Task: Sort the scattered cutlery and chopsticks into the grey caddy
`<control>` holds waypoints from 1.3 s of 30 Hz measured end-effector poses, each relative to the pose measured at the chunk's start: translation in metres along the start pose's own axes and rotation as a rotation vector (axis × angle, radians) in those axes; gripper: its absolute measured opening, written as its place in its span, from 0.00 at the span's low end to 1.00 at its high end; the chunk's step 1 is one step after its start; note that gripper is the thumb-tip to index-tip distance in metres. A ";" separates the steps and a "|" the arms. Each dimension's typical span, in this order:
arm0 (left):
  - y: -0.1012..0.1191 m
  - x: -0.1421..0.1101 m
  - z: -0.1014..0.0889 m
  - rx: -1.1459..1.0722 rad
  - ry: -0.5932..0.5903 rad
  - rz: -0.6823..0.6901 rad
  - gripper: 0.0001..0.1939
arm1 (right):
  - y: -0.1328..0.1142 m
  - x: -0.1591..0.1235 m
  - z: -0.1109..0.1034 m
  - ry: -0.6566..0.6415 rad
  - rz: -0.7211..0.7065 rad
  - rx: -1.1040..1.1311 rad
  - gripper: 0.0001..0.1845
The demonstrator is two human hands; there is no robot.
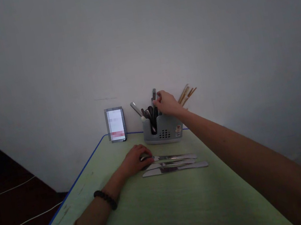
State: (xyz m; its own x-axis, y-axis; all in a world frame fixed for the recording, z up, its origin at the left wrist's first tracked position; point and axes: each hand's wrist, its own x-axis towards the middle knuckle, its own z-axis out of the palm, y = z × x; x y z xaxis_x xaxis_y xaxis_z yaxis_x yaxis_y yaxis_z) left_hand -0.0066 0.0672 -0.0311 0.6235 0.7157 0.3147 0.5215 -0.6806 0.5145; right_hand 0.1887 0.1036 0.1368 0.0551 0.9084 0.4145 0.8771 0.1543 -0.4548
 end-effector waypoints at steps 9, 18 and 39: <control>0.000 0.000 0.001 0.001 -0.012 -0.020 0.11 | -0.014 0.014 0.005 0.057 0.159 -0.226 0.19; 0.001 0.000 -0.002 -0.011 -0.004 -0.004 0.11 | -0.027 0.004 0.013 0.005 0.057 -0.382 0.14; 0.002 0.000 -0.003 0.007 -0.002 0.000 0.11 | -0.008 0.013 0.017 -0.112 0.100 -0.190 0.18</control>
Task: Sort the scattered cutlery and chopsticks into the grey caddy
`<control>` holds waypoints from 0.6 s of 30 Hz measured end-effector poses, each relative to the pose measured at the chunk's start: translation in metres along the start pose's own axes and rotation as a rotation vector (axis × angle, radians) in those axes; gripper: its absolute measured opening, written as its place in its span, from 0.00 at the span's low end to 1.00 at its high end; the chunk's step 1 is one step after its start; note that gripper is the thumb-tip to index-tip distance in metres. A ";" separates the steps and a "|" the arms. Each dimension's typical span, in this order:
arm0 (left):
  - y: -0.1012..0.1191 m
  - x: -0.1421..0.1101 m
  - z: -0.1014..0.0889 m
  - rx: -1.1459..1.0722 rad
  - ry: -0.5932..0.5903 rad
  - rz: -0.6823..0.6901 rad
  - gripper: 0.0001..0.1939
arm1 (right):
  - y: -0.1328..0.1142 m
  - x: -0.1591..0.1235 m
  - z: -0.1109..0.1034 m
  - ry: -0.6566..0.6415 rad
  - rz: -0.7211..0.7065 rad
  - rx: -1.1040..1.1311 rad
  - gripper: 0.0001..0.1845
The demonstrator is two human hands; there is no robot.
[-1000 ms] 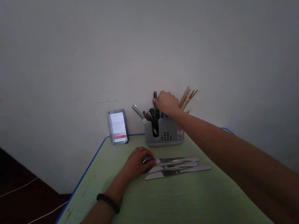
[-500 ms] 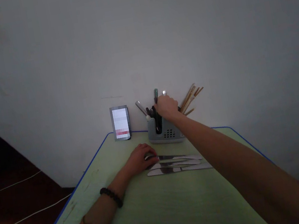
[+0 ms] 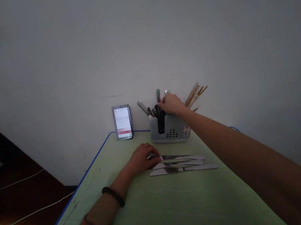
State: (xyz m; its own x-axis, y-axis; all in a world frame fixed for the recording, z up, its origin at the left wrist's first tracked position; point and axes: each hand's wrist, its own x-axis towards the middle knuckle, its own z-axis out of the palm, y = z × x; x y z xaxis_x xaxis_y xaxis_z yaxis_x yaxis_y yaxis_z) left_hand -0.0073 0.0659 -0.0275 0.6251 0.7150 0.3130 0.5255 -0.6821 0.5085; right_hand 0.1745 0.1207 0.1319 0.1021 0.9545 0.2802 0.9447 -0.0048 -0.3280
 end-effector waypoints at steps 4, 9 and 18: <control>-0.003 0.000 0.001 0.004 0.005 0.009 0.11 | 0.000 -0.003 0.002 -0.003 0.005 -0.013 0.19; -0.001 0.001 0.001 0.008 0.007 0.018 0.10 | -0.003 -0.008 0.006 0.024 -0.023 -0.092 0.20; 0.004 0.000 -0.001 -0.009 0.011 -0.010 0.10 | -0.001 -0.004 0.009 0.095 -0.061 -0.103 0.17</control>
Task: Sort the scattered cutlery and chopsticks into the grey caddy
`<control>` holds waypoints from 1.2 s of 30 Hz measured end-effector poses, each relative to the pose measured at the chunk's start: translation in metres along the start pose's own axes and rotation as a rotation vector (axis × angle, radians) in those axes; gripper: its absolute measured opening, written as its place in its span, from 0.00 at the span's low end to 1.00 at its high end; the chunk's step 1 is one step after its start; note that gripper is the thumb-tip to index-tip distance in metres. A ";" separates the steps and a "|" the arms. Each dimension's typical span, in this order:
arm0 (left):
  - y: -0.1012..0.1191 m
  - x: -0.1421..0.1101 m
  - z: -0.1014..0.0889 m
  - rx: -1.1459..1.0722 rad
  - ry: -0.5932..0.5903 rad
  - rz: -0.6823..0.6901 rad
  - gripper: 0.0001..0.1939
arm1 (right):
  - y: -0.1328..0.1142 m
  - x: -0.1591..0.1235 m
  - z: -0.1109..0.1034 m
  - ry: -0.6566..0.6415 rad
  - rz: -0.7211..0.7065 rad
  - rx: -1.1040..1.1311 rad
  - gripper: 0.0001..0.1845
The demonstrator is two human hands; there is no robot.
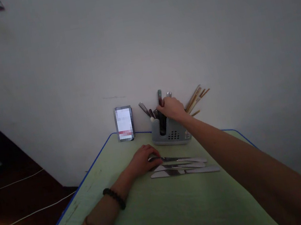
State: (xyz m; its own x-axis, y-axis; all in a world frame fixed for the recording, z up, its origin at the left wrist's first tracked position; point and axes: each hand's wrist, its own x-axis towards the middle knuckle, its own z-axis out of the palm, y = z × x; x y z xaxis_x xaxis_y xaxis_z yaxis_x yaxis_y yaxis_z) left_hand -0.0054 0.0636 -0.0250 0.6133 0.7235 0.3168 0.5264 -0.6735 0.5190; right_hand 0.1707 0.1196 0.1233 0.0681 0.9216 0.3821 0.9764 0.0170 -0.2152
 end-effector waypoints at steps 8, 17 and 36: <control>-0.006 -0.001 0.002 0.022 -0.004 0.027 0.11 | 0.014 0.009 -0.006 0.149 -0.124 0.108 0.15; -0.005 0.000 0.002 0.015 -0.006 0.023 0.11 | 0.020 0.005 0.005 -0.064 -0.146 0.098 0.13; -0.005 0.001 0.003 -0.002 -0.017 0.002 0.09 | 0.069 -0.161 0.050 0.095 -0.324 0.327 0.14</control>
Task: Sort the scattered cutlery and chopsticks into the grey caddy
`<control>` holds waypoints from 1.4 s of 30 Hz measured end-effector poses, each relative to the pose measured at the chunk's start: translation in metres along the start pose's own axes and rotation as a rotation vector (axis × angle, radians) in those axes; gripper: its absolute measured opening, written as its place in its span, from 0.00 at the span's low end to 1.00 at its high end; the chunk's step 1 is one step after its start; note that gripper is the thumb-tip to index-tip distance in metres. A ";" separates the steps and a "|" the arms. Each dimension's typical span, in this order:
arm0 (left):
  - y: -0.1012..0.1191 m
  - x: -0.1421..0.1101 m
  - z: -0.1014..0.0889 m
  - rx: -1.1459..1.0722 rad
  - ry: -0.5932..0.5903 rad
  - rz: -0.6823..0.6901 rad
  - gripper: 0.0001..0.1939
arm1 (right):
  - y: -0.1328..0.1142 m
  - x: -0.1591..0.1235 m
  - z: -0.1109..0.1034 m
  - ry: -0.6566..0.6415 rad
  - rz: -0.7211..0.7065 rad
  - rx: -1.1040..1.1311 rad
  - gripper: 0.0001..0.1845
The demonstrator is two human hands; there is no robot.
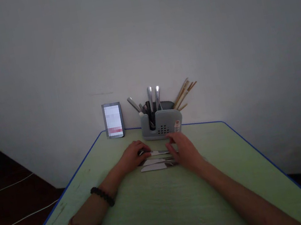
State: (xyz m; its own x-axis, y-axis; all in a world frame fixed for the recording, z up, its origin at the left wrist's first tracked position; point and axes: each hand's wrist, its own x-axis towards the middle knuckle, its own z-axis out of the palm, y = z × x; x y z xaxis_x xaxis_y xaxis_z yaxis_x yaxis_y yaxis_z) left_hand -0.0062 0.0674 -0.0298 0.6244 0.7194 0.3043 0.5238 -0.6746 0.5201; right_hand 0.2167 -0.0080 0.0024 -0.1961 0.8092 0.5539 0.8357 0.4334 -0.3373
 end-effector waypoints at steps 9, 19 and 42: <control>0.001 0.003 0.007 0.147 -0.008 -0.019 0.09 | 0.003 -0.016 0.014 -0.254 0.151 -0.297 0.17; 0.006 0.001 0.009 0.171 0.013 0.028 0.09 | 0.004 -0.007 0.009 -0.359 0.145 -0.373 0.21; 0.017 0.001 0.001 0.317 0.222 0.105 0.13 | 0.007 -0.006 0.009 -0.336 0.183 -0.260 0.20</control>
State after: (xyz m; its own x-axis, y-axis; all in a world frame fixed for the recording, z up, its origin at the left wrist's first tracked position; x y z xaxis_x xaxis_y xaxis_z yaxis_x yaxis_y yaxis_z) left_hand 0.0042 0.0560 -0.0217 0.5618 0.6388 0.5257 0.6386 -0.7388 0.2153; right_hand 0.2192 -0.0061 -0.0103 -0.1528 0.9656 0.2106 0.9645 0.1921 -0.1812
